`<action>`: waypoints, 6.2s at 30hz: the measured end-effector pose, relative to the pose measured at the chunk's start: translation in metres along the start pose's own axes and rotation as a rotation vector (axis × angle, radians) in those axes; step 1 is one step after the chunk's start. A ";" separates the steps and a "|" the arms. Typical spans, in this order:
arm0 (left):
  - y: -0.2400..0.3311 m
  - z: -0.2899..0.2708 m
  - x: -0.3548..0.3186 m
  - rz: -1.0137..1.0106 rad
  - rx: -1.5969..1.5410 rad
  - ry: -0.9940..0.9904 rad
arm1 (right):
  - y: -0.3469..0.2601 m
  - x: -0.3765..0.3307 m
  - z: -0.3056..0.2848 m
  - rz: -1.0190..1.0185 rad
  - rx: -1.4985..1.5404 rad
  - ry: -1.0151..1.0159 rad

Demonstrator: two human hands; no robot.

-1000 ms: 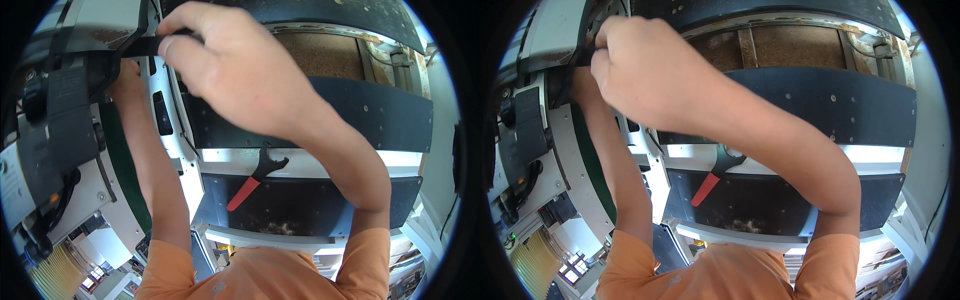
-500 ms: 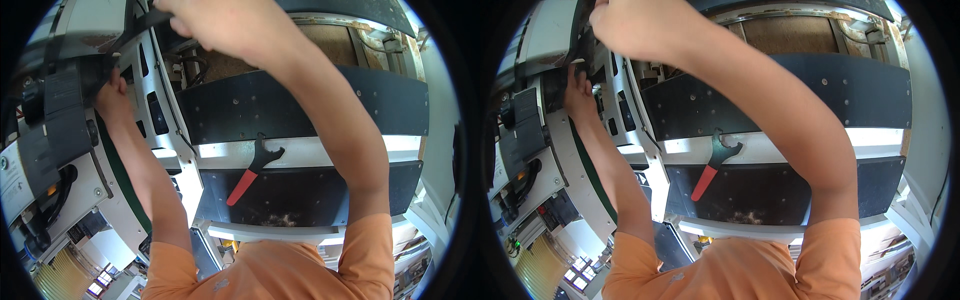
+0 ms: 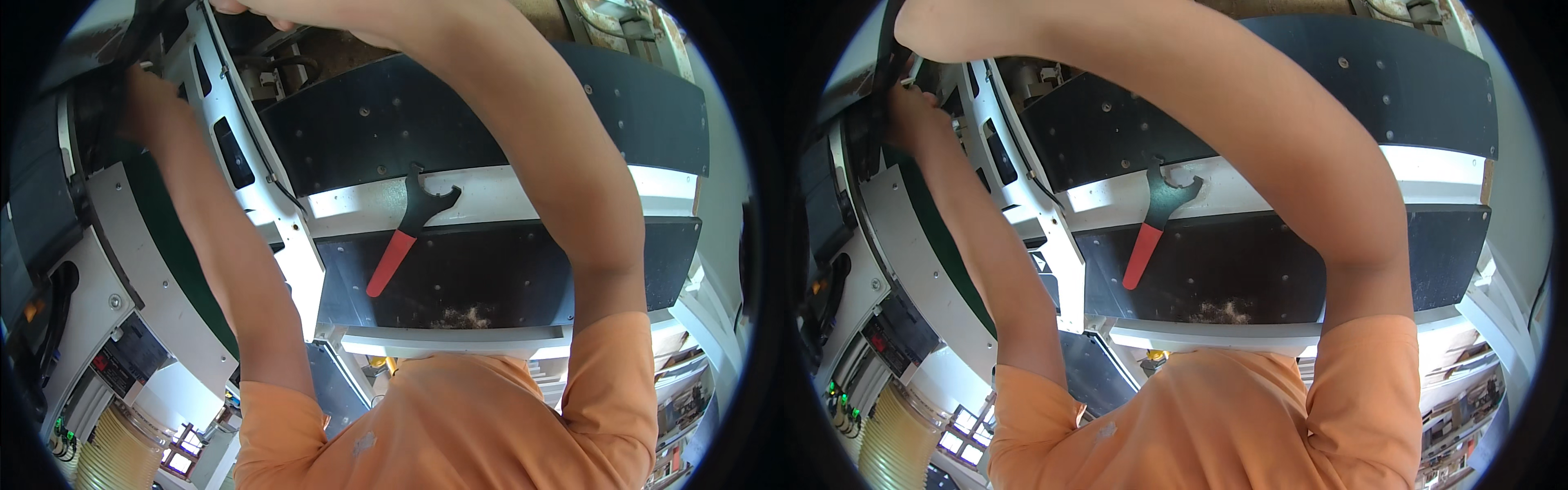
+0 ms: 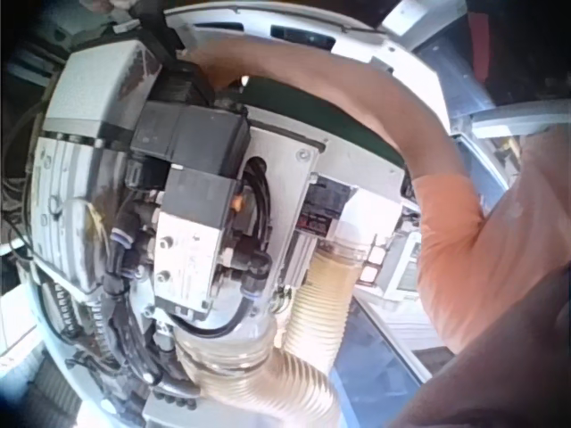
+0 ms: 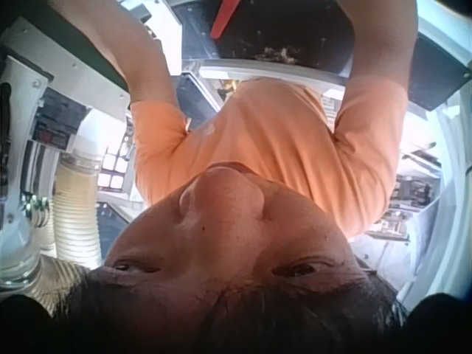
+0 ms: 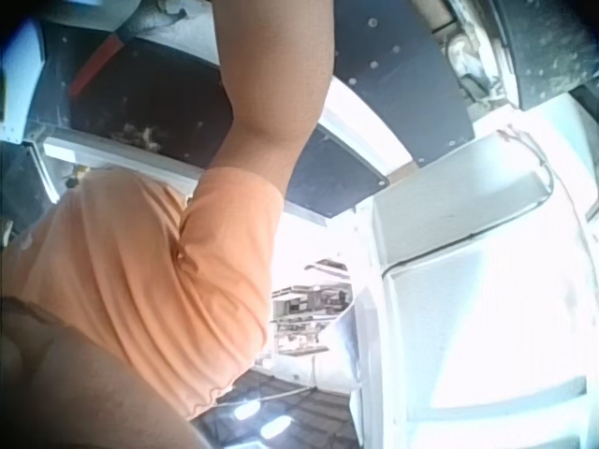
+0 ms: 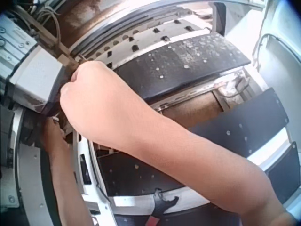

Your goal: The person scans barcodes on white panels using a handheld scanner, places them on a machine, and stacks them. The person also uses a wrench to adjust a part of the machine.

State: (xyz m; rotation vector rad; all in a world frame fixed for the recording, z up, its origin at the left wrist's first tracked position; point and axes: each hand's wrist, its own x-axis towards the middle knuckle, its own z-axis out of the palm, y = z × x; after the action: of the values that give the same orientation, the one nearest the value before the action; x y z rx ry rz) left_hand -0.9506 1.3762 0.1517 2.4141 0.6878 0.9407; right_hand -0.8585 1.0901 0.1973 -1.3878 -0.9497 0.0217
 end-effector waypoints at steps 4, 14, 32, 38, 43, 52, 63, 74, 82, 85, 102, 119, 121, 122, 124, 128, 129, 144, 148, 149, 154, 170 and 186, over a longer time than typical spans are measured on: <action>-0.005 -0.019 0.005 -0.044 0.027 -0.194 | 0.016 0.016 -0.004 -0.437 -0.755 -0.118; 0.028 0.006 -0.008 -0.269 -0.302 0.081 | -0.024 -0.032 -0.015 0.130 0.408 0.061; 0.135 -0.084 -0.312 -0.627 0.195 -1.091 | 0.080 0.093 0.042 0.531 0.180 0.529; 0.106 -0.120 -0.253 -0.701 -0.763 -0.898 | 0.085 0.078 0.045 0.406 0.578 0.387; 0.073 -0.129 -0.153 -0.532 -1.066 -0.677 | 0.079 0.098 0.060 0.510 0.808 0.456; 0.046 -0.137 -0.101 -0.522 -0.986 -0.711 | 0.102 0.132 0.073 0.571 0.989 0.215; 0.028 -0.134 -0.089 -0.532 -1.190 -0.809 | 0.109 0.146 0.078 0.519 0.877 0.141; 0.047 -0.127 -0.095 -0.549 -1.271 -0.745 | 0.101 0.123 0.073 0.438 0.866 0.317; 0.082 -0.151 -0.079 -0.130 0.475 -0.501 | 0.090 0.092 0.049 0.301 0.852 0.429; 0.058 -0.153 -0.071 0.269 0.761 -0.414 | 0.082 0.071 0.031 0.268 0.633 0.363; -0.008 -0.135 -0.074 0.568 0.642 -0.042 | -0.003 0.086 0.006 0.231 -1.059 -0.521; 0.017 -0.123 -0.079 0.288 0.210 -0.104 | -0.003 0.030 0.033 0.297 -1.194 -0.280; 0.022 -0.112 -0.087 0.097 0.322 -0.263 | 0.023 0.027 0.035 0.369 -1.209 -0.322; 0.026 -0.108 -0.097 0.100 0.509 -0.297 | 0.038 0.022 0.033 0.391 -1.201 -0.320; 0.040 -0.105 -0.127 -0.010 0.598 -0.525 | 0.059 0.004 0.024 0.521 -1.208 -0.293; 0.081 -0.150 -0.268 0.122 0.213 -0.345 | 0.027 -0.076 0.003 0.610 -0.838 -0.232; 0.097 -0.169 -0.310 0.003 0.126 -0.387 | 0.000 -0.117 0.007 0.549 -0.691 -0.119; 0.059 -0.436 -0.646 -1.065 -0.707 0.314 | -0.334 -0.506 0.271 -0.031 0.008 -1.236; 0.006 -0.516 -0.729 -1.153 -0.324 0.311 | -0.279 -0.592 0.289 0.459 0.145 -1.186; -0.005 -0.533 -0.748 -1.179 -0.197 0.330 | -0.253 -0.617 0.298 0.407 -0.139 -1.064; -0.058 -0.596 -0.803 -1.014 0.635 -0.034 | -0.153 -0.723 0.358 0.588 -0.544 -1.230; -0.067 -0.612 -0.804 -1.057 0.974 -0.478 | -0.311 -0.597 0.164 0.954 0.207 0.143; 0.037 -0.329 -0.469 -0.213 0.249 -0.284 | -0.254 -0.443 0.055 0.795 0.028 0.391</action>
State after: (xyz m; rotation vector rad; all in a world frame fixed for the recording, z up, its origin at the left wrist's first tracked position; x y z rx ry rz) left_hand -1.4758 1.1446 0.1630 2.5521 0.9769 0.4373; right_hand -1.3047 0.8382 0.1580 -1.5902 -0.0390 0.3460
